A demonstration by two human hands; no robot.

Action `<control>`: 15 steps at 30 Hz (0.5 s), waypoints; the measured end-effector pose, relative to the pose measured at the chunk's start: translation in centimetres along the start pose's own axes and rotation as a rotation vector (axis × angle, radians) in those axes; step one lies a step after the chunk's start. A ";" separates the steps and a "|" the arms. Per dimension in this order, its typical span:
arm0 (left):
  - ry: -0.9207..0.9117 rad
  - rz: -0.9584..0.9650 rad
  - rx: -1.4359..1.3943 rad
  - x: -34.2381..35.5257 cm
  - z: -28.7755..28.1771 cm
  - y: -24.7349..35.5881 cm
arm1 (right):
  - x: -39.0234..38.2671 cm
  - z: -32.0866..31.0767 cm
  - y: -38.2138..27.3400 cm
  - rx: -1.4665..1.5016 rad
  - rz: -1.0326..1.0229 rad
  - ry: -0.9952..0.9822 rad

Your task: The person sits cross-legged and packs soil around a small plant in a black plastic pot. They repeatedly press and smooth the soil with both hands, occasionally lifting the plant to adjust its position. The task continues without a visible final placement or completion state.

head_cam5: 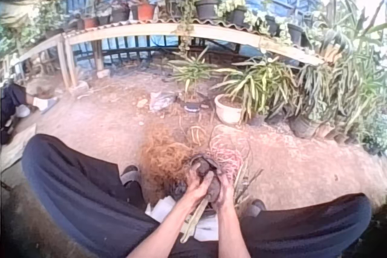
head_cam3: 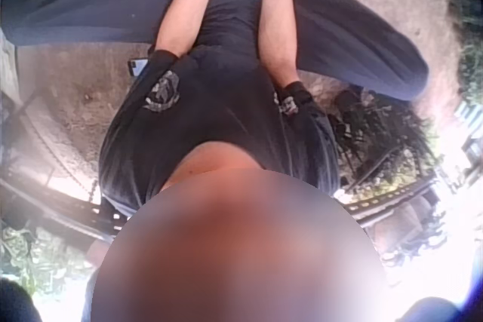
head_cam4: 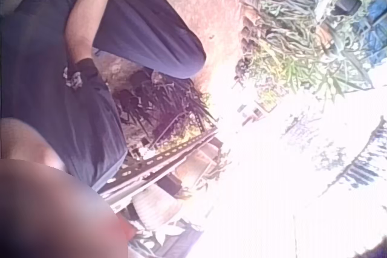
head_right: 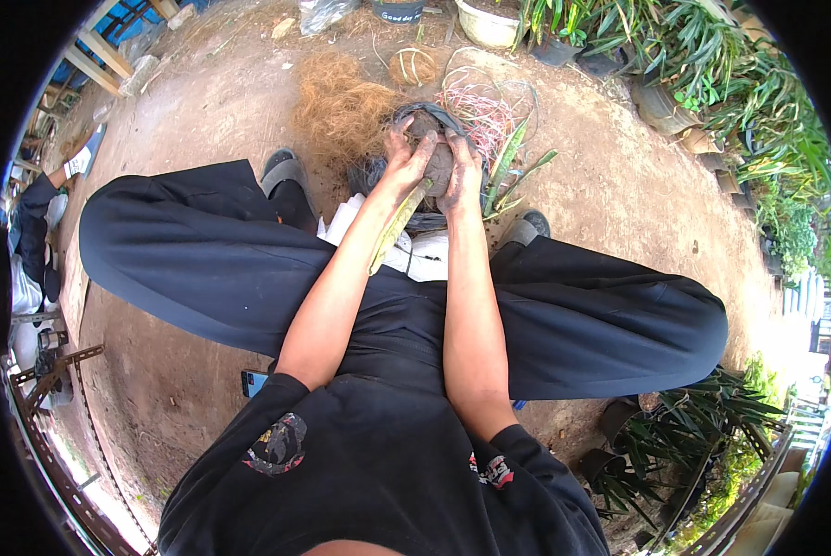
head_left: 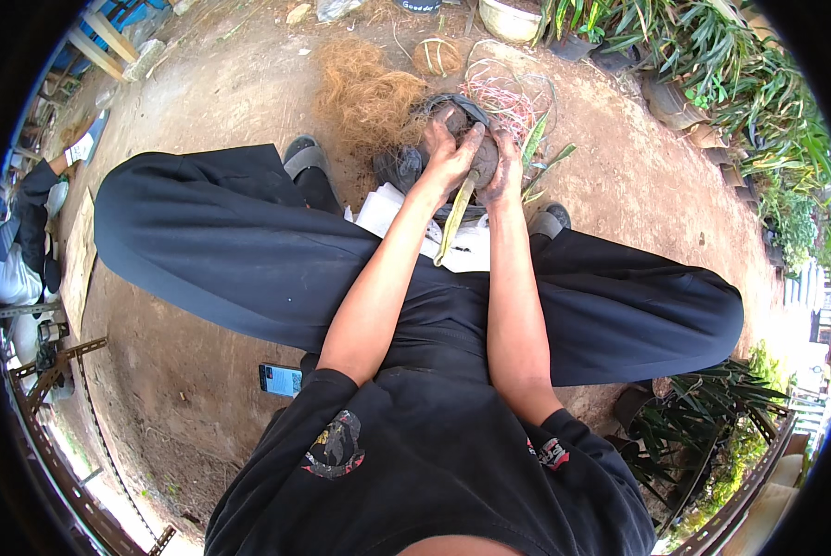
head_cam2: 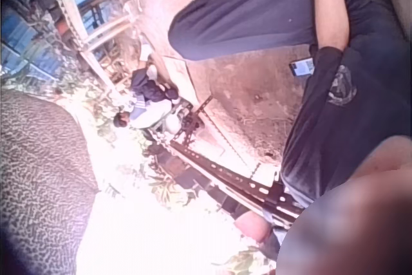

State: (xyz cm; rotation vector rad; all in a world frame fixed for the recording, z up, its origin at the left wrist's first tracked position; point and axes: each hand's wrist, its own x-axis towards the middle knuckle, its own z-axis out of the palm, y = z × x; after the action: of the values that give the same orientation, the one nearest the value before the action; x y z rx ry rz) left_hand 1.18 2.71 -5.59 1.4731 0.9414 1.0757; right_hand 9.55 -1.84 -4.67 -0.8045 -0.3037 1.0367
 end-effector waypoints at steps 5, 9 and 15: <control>0.108 -0.139 -0.120 -0.1 0.3 0.2 | -0.4 0.6 0.5 0.018 -0.025 0.036; -0.059 -0.203 -0.569 -0.6 -0.6 0.8 | -1.0 1.6 0.9 -0.014 -0.133 -0.049; -0.200 -0.171 -0.478 -0.9 -0.6 1.6 | -1.2 1.8 0.5 0.031 -0.172 0.134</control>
State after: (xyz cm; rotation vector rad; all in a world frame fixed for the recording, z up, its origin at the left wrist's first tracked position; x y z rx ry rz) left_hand 0.40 1.82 -4.13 1.0610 0.6027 0.9283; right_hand 7.58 -1.95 -3.66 -0.8014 -0.2370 0.8207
